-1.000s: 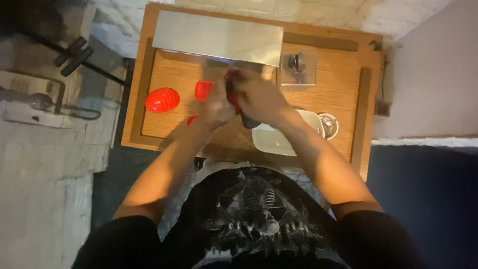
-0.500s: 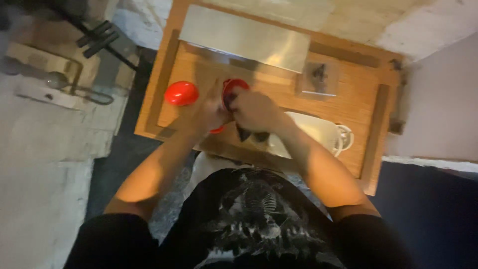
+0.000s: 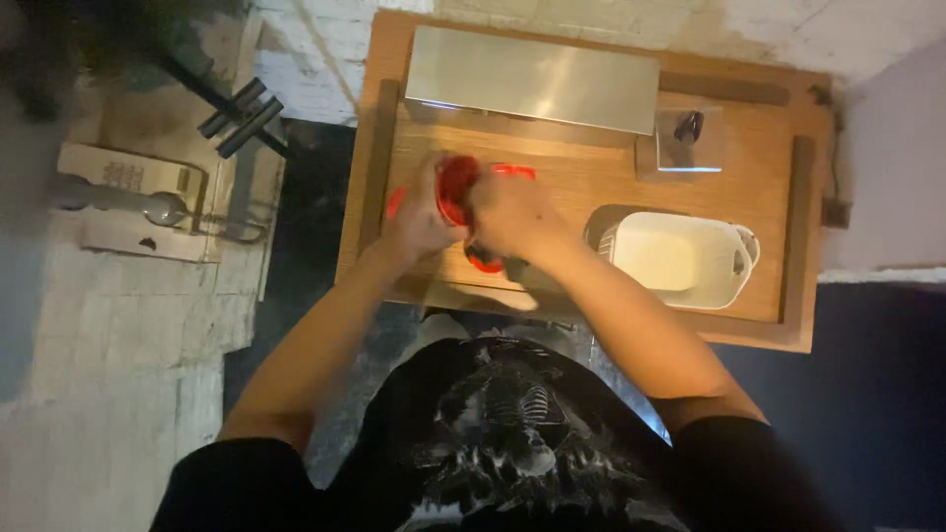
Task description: Wiping inside and outside of small red cups or containers using a dark cloth.
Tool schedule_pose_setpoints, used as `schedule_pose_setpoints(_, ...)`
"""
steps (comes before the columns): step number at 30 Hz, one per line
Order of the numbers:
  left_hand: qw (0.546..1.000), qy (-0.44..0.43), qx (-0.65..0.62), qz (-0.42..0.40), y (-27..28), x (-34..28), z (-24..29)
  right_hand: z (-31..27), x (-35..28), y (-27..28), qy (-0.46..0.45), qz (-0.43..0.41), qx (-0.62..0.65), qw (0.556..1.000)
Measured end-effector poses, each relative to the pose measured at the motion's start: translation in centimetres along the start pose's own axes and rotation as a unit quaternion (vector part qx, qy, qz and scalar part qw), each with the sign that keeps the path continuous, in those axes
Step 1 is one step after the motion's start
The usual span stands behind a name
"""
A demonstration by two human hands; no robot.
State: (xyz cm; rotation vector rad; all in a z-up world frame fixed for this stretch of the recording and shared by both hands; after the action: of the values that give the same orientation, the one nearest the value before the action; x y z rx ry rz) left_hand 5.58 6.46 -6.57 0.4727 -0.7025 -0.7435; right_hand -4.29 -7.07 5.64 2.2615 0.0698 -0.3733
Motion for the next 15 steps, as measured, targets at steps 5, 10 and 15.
schedule_pose_setpoints(5,0.987,-0.045,0.151,-0.039,2.9,-2.1,-2.7,-2.0,2.2,-2.9,0.093,0.019,0.031,0.995)
schedule_pose_setpoints(10,0.993,0.074,-0.03,-0.085,3.8,-2.7,-3.3,-3.2,2.6,-4.4,0.166,0.149,0.08,0.971)
schedule_pose_setpoints(15,0.99,0.106,0.016,-0.09,3.0,-4.2,-6.0,-5.8,2.4,-4.9,0.078,0.172,0.06,0.98)
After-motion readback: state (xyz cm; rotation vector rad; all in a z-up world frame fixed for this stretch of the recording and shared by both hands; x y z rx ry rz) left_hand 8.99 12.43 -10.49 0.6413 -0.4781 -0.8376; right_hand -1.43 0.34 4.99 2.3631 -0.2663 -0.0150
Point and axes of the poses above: each hand's wrist, its own x-axis towards the middle knuckle, its own y-axis out of the back of the hand, z = x × y, the point moved 2 cm from there along x, towards the middle knuckle, and after that the axes turned 15 degrees about x, right-handed, at the moved point
